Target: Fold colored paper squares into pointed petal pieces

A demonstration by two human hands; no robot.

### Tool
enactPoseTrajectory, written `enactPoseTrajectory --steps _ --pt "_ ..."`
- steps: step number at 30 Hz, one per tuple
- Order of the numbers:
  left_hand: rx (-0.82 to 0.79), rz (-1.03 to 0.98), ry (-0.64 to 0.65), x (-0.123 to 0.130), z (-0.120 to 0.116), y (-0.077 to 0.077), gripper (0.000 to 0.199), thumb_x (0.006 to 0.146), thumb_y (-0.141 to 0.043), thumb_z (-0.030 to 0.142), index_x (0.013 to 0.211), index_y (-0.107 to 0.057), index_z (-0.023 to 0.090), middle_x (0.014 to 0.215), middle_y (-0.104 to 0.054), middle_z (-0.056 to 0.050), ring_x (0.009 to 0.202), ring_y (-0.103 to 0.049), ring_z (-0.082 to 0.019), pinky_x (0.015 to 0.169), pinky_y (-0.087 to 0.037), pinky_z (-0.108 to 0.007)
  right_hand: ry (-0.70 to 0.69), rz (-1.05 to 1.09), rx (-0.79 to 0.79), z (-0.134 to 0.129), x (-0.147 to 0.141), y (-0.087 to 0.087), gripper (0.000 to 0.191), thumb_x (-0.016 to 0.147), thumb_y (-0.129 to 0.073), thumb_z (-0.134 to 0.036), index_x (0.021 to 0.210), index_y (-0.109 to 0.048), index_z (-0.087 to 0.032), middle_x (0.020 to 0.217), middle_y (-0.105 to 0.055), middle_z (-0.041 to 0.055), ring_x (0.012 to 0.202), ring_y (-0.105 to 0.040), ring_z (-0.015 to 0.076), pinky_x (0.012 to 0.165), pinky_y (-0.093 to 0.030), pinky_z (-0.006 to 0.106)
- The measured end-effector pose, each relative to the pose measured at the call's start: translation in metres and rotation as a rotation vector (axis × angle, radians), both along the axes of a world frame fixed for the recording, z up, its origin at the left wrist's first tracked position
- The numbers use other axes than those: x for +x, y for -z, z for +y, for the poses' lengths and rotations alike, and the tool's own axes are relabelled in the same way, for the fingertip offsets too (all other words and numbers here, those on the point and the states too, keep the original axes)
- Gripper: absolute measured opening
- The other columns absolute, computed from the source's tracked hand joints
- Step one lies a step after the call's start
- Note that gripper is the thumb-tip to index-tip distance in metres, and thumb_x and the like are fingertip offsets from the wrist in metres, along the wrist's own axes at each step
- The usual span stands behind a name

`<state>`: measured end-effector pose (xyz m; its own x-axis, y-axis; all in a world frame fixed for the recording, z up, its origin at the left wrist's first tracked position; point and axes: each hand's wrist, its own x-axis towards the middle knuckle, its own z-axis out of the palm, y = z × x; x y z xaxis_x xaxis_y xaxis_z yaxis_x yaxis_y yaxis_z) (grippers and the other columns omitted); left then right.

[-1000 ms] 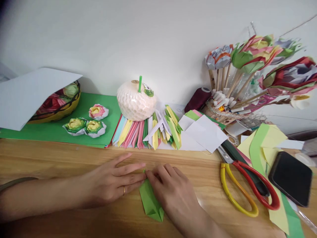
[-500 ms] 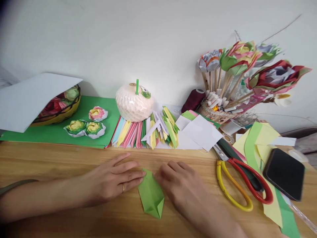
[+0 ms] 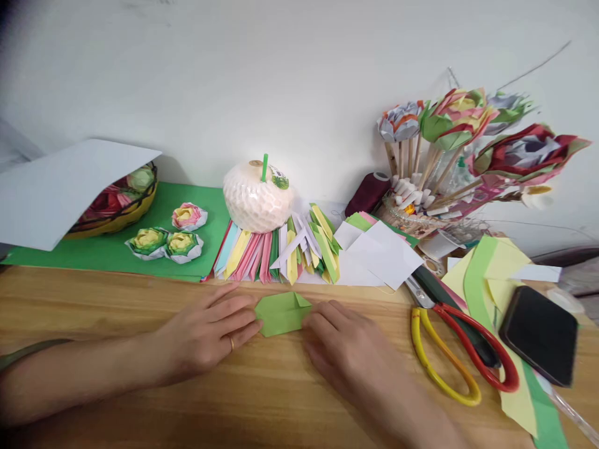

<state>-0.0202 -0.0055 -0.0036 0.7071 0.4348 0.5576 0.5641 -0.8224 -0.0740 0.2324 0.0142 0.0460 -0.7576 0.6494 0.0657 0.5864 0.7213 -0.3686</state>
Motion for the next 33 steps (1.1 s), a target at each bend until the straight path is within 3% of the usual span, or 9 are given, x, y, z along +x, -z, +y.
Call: enactPoseTrajectory --steps 6,14,20,24,33 --pt "-0.048 -0.084 0.043 0.005 0.006 -0.006 0.022 0.093 -0.048 0.009 0.079 -0.065 0.01 0.082 -0.068 -0.004 0.088 -0.061 -0.02 0.091 -0.049 -0.039 0.035 0.106 0.058 0.006 0.002 0.011 0.019 0.091 -0.045 -0.015 0.107 -0.054 -0.019 0.099 -0.059 0.0091 0.09 -0.058 0.0219 0.072 -0.051 0.035" --pt "-0.003 -0.049 0.086 0.007 0.008 -0.012 0.026 0.092 -0.045 0.008 0.078 -0.068 0.008 0.077 -0.069 -0.007 0.079 -0.063 -0.021 0.08 -0.054 -0.037 0.017 0.112 0.031 0.007 0.001 0.021 0.029 0.092 -0.045 -0.014 0.12 -0.049 -0.018 0.109 -0.058 0.011 0.1 -0.057 0.0218 0.081 -0.051 0.036" --pt "0.0 -0.007 0.1 0.008 0.007 -0.013 0.033 0.091 -0.04 0.006 0.074 -0.068 0.009 0.075 -0.068 -0.008 0.078 -0.063 -0.021 0.077 -0.054 -0.037 0.08 0.127 0.002 0.005 -0.002 0.022 0.012 0.092 -0.044 -0.016 0.091 -0.056 -0.02 0.093 -0.059 0.0069 0.081 -0.06 0.018 0.068 -0.051 0.031" --pt "-0.029 -0.032 0.067 0.01 0.009 -0.01 0.026 0.089 -0.047 0.006 0.071 -0.065 0.009 0.073 -0.067 -0.007 0.079 -0.063 -0.021 0.075 -0.054 -0.035 0.045 0.117 -0.022 0.005 0.0 0.021 0.011 0.09 -0.049 -0.018 0.097 -0.058 -0.019 0.094 -0.058 0.0072 0.084 -0.059 0.0186 0.07 -0.05 0.031" --pt "-0.365 -0.196 -0.064 0.013 0.011 -0.015 0.018 0.086 -0.049 0.009 0.072 -0.06 0.013 0.074 -0.065 -0.004 0.079 -0.059 -0.019 0.071 -0.052 -0.033 0.022 0.096 -0.04 0.009 -0.002 0.015 0.014 0.093 -0.045 -0.016 0.091 -0.059 -0.019 0.087 -0.059 0.006 0.08 -0.057 0.0186 0.065 -0.048 0.03"
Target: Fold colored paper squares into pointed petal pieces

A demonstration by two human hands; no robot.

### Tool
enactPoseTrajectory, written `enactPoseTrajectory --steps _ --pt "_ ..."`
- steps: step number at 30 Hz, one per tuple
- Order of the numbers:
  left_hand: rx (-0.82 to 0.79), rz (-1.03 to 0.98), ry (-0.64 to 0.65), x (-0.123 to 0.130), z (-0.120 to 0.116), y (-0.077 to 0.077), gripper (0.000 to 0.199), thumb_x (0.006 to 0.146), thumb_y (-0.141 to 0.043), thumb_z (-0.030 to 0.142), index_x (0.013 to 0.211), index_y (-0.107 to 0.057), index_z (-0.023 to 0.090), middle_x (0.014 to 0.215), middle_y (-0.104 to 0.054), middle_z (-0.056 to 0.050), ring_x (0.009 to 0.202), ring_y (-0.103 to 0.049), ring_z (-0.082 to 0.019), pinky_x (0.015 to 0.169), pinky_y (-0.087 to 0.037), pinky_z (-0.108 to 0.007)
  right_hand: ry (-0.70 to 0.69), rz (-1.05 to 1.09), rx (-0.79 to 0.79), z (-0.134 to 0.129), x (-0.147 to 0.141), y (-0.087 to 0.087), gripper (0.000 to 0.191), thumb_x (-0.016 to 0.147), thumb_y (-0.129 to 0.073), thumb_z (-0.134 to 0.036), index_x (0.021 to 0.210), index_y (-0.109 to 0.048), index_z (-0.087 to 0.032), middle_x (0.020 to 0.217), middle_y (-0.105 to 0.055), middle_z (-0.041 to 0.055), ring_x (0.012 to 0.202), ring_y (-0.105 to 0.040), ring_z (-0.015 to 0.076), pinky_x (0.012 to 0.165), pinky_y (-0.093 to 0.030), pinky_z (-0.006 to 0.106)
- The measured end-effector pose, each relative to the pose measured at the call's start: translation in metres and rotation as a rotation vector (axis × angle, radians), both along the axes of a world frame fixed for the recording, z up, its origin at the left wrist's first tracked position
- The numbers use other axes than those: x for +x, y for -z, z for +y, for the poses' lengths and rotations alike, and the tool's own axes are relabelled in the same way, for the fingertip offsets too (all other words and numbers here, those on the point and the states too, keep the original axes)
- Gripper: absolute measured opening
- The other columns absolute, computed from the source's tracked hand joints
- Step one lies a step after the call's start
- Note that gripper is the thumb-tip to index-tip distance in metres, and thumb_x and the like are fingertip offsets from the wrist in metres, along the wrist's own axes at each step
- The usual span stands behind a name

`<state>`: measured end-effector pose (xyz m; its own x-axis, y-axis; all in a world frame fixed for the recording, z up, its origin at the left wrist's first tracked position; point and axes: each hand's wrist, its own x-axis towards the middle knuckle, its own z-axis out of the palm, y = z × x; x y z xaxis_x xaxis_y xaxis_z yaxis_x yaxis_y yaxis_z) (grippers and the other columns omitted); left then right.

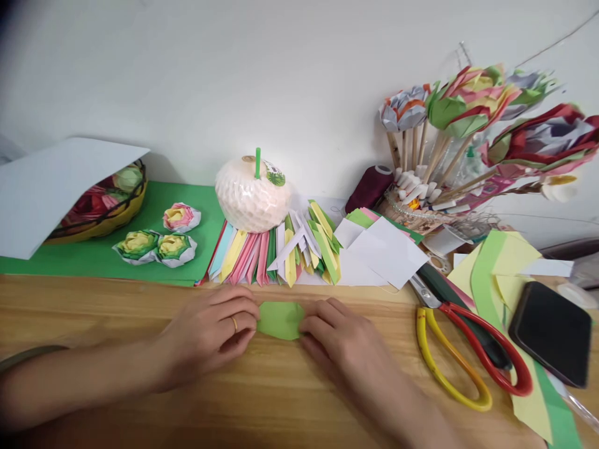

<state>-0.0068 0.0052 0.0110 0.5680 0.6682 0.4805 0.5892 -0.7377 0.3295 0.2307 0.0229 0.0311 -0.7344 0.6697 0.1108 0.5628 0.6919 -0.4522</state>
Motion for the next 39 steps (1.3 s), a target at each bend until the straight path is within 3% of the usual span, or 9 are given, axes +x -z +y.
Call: enactPoseTrajectory --steps 8,16,23,30,39 --pt "-0.149 -0.015 -0.026 0.0 -0.004 0.0 0.01 0.084 -0.055 0.017 0.076 -0.059 0.015 0.083 -0.064 -0.005 0.088 -0.057 -0.023 0.078 -0.05 -0.038 0.088 0.036 -0.061 -0.003 0.002 0.005 0.015 0.089 -0.047 -0.013 0.081 -0.057 -0.02 0.092 -0.059 0.0051 0.08 -0.059 0.0173 0.065 -0.047 0.028" --pt "-0.236 -0.123 -0.047 0.001 -0.004 0.001 0.014 0.087 -0.05 0.014 0.076 -0.059 0.016 0.08 -0.062 -0.003 0.088 -0.053 -0.022 0.077 -0.047 -0.037 0.12 0.083 -0.205 -0.002 0.001 0.006 0.014 0.088 -0.049 -0.013 0.081 -0.057 -0.02 0.093 -0.058 0.0054 0.084 -0.059 0.0173 0.07 -0.049 0.029" --pt "-0.352 -0.173 -0.087 0.004 -0.005 0.002 0.011 0.087 -0.055 0.016 0.077 -0.059 0.017 0.081 -0.062 -0.001 0.086 -0.052 -0.021 0.079 -0.042 -0.038 0.154 0.105 -0.235 -0.002 -0.003 0.007 0.015 0.086 -0.048 -0.009 0.078 -0.053 -0.021 0.091 -0.057 0.005 0.084 -0.058 0.0173 0.071 -0.049 0.03" --pt "-0.364 -0.208 -0.157 0.01 -0.006 0.0 0.013 0.084 -0.055 0.013 0.072 -0.058 0.018 0.078 -0.062 0.001 0.086 -0.052 -0.02 0.079 -0.035 -0.038 0.202 0.115 -0.146 -0.004 -0.008 0.01 0.016 0.085 -0.046 -0.008 0.075 -0.048 -0.02 0.085 -0.056 0.0039 0.08 -0.056 0.0171 0.068 -0.048 0.03" --pt "-0.331 -0.115 -0.237 0.015 -0.005 -0.001 0.016 0.083 -0.048 0.014 0.068 -0.054 0.017 0.077 -0.056 -0.004 0.082 -0.046 -0.022 0.073 -0.034 -0.039 0.229 0.121 0.003 -0.006 -0.013 0.012 0.016 0.084 -0.045 -0.01 0.072 -0.047 -0.02 0.079 -0.056 0.0037 0.072 -0.056 0.0168 0.061 -0.049 0.029"
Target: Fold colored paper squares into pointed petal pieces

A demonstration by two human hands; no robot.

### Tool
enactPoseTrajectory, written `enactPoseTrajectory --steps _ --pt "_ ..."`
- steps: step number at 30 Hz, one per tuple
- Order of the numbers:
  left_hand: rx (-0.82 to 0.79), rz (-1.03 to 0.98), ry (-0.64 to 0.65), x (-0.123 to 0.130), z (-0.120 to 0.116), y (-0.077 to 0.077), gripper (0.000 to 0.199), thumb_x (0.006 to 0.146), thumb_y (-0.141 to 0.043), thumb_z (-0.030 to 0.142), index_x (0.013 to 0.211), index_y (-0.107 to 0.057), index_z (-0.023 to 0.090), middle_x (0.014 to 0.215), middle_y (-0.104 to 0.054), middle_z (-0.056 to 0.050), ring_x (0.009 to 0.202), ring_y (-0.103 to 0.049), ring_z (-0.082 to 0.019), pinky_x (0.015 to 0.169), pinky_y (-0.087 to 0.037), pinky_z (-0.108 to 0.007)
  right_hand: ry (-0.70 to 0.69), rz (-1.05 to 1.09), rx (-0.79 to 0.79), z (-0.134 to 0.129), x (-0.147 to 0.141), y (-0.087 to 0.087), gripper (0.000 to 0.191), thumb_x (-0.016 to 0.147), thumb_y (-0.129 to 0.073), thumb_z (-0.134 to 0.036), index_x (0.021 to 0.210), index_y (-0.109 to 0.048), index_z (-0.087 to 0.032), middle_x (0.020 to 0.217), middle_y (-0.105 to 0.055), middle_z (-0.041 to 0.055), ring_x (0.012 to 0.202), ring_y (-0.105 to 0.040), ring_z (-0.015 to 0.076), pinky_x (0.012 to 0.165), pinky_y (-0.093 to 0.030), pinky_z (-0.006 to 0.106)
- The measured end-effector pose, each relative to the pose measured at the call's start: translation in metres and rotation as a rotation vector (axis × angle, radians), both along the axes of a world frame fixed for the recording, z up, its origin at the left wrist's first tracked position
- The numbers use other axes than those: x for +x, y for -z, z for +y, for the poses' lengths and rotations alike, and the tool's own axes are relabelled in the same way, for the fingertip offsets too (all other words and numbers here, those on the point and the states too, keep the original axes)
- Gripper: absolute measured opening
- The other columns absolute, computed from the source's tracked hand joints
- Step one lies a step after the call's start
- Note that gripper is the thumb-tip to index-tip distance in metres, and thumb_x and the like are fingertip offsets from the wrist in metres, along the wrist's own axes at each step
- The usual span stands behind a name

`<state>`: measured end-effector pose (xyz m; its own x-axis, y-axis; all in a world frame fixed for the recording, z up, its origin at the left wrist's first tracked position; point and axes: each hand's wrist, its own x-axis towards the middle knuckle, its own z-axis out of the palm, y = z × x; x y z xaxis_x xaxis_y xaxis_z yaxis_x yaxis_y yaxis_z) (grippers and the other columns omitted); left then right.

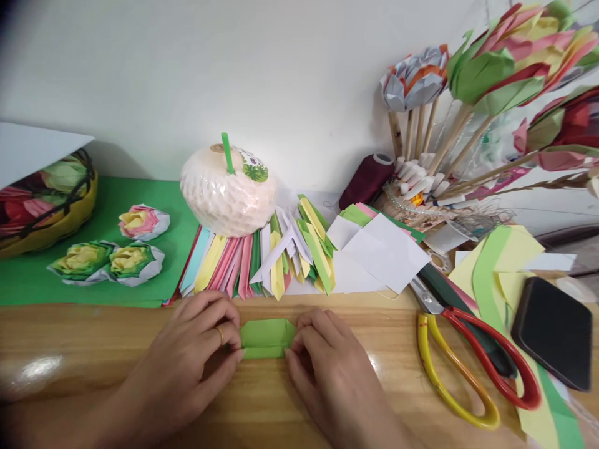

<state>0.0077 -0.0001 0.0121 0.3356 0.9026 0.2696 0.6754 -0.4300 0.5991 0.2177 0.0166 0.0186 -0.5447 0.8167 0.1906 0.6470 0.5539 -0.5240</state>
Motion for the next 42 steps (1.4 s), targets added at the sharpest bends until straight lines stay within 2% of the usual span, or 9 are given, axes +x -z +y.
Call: enactPoseTrajectory --steps 12,20,26,32,38,42 --pt "-0.019 0.031 -0.011 0.001 0.001 0.004 0.011 0.074 -0.049 0.01 0.065 -0.051 0.017 0.082 -0.053 -0.006 0.089 -0.044 -0.025 0.075 -0.038 -0.042 0.022 -0.042 0.057 0.001 -0.002 0.002 0.017 0.085 -0.044 -0.012 0.072 -0.048 -0.02 0.076 -0.057 0.0044 0.069 -0.055 0.0184 0.058 -0.049 0.031" --pt "-0.035 0.009 -0.025 0.001 -0.002 0.007 0.011 0.075 -0.049 0.011 0.065 -0.05 0.018 0.084 -0.054 -0.005 0.091 -0.044 -0.025 0.077 -0.037 -0.043 -0.01 -0.128 0.146 0.002 -0.001 0.001 0.021 0.088 -0.04 -0.013 0.071 -0.048 -0.022 0.078 -0.06 0.0061 0.071 -0.058 0.0199 0.059 -0.051 0.031" --pt "-0.012 0.019 -0.019 0.001 0.0 0.008 0.011 0.074 -0.048 0.011 0.066 -0.05 0.018 0.085 -0.054 -0.006 0.09 -0.044 -0.025 0.076 -0.038 -0.042 0.019 -0.197 0.167 0.0 -0.003 0.002 0.019 0.088 -0.039 -0.015 0.072 -0.046 -0.022 0.077 -0.059 0.0069 0.069 -0.057 0.0217 0.057 -0.049 0.034" --pt "0.021 0.062 0.0 0.001 0.001 0.005 0.013 0.075 -0.047 0.009 0.066 -0.05 0.018 0.083 -0.054 -0.006 0.09 -0.044 -0.026 0.076 -0.039 -0.043 0.018 -0.231 0.131 0.001 -0.002 -0.001 0.014 0.085 -0.045 -0.015 0.073 -0.045 -0.022 0.077 -0.057 0.0055 0.067 -0.055 0.0207 0.055 -0.045 0.031" --pt "0.03 0.088 0.01 0.001 0.0 0.002 0.011 0.075 -0.047 0.01 0.068 -0.048 0.017 0.083 -0.053 -0.006 0.09 -0.044 -0.026 0.075 -0.039 -0.044 0.021 -0.188 -0.029 0.008 0.003 0.0 0.018 0.078 -0.057 -0.01 0.076 -0.044 -0.022 0.078 -0.054 0.0012 0.067 -0.053 0.0172 0.056 -0.041 0.026" --pt "0.103 0.105 0.032 0.001 -0.001 0.003 0.013 0.08 -0.043 0.008 0.073 -0.049 0.017 0.088 -0.052 -0.008 0.09 -0.042 -0.026 0.076 -0.039 -0.044 -0.001 -0.147 -0.076 0.01 0.005 -0.002 0.018 0.079 -0.058 -0.009 0.076 -0.046 -0.021 0.08 -0.054 0.0013 0.07 -0.052 0.0161 0.059 -0.039 0.025"
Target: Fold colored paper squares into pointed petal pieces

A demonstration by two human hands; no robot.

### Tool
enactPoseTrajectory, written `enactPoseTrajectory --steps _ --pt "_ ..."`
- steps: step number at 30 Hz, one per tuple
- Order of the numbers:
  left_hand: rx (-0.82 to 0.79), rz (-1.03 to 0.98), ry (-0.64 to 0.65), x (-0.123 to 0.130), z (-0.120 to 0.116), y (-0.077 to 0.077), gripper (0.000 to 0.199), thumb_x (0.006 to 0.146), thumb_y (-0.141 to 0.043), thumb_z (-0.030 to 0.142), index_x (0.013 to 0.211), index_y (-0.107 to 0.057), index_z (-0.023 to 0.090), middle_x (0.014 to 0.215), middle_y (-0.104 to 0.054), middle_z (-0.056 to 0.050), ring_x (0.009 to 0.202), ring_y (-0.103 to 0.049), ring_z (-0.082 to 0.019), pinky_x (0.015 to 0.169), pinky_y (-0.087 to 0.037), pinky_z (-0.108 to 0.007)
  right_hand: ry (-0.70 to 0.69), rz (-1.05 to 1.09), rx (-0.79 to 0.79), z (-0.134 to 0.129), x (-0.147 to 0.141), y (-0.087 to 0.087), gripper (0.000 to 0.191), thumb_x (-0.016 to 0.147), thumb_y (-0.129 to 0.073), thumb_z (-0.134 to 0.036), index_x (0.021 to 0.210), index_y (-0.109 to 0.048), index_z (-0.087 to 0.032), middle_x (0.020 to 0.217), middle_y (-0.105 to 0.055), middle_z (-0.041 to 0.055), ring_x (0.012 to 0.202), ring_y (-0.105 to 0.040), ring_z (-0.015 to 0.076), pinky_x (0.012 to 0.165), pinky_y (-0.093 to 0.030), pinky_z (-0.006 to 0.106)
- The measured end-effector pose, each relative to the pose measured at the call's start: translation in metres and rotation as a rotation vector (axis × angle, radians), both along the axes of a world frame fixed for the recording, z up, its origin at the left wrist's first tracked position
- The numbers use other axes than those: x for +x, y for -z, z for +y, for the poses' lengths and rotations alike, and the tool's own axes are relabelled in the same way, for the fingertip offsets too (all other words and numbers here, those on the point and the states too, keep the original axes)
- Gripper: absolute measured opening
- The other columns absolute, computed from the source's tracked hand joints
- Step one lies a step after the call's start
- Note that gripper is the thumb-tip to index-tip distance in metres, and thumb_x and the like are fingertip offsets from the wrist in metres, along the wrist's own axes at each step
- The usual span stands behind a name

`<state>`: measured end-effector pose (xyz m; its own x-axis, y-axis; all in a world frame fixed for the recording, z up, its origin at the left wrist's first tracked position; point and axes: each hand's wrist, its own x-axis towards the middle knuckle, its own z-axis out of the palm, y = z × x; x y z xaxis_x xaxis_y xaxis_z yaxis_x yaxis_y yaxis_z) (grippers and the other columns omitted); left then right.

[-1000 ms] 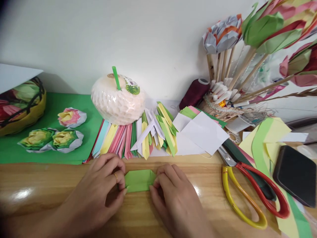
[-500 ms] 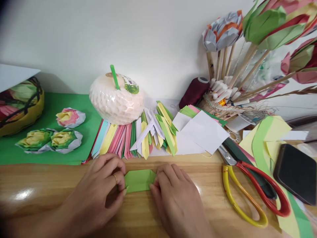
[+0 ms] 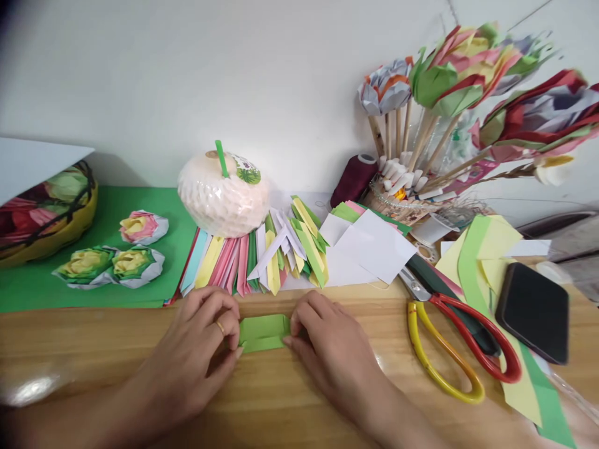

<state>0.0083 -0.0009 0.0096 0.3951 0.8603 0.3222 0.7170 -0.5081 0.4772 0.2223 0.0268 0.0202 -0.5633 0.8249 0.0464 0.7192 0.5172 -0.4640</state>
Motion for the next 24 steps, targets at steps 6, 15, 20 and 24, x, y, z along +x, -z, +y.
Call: enactPoseTrajectory --steps 6,15,20,24 --pt "0.254 0.061 0.053 0.004 -0.003 0.009 0.01 0.092 -0.051 0.022 0.089 -0.06 0.021 0.093 -0.056 -0.003 0.097 -0.045 -0.021 0.086 -0.035 -0.036 -0.247 0.012 0.265 -0.003 0.001 -0.006 0.03 0.099 -0.032 -0.02 0.086 -0.059 -0.02 0.079 -0.057 0.003 0.071 -0.049 0.0169 0.063 -0.034 0.03" --pt "0.449 0.191 0.113 -0.001 -0.006 0.024 0.01 0.09 -0.061 0.028 0.1 -0.063 0.026 0.089 -0.06 0.0 0.096 -0.047 -0.019 0.086 -0.032 -0.036 -0.409 -0.032 0.441 -0.016 0.006 -0.006 0.037 0.099 -0.025 -0.011 0.1 -0.062 -0.01 0.08 -0.065 0.0073 0.073 -0.054 0.0188 0.062 -0.038 0.032" --pt "0.5 0.278 0.155 -0.01 -0.01 0.017 0.013 0.091 -0.057 0.023 0.102 -0.065 0.026 0.094 -0.063 -0.001 0.099 -0.045 -0.019 0.089 -0.029 -0.036 -0.362 -0.093 0.456 -0.024 0.012 -0.006 0.036 0.098 -0.026 -0.013 0.107 -0.06 -0.01 0.087 -0.066 0.0092 0.081 -0.057 0.0208 0.067 -0.046 0.034" --pt "0.503 0.361 0.219 -0.018 -0.013 0.011 0.023 0.096 -0.044 0.019 0.105 -0.065 0.019 0.095 -0.065 -0.003 0.1 -0.047 -0.019 0.09 -0.029 -0.036 -0.329 -0.095 0.462 -0.026 0.015 -0.004 0.035 0.098 -0.026 -0.014 0.107 -0.06 -0.01 0.087 -0.066 0.0099 0.081 -0.057 0.0209 0.067 -0.049 0.035"
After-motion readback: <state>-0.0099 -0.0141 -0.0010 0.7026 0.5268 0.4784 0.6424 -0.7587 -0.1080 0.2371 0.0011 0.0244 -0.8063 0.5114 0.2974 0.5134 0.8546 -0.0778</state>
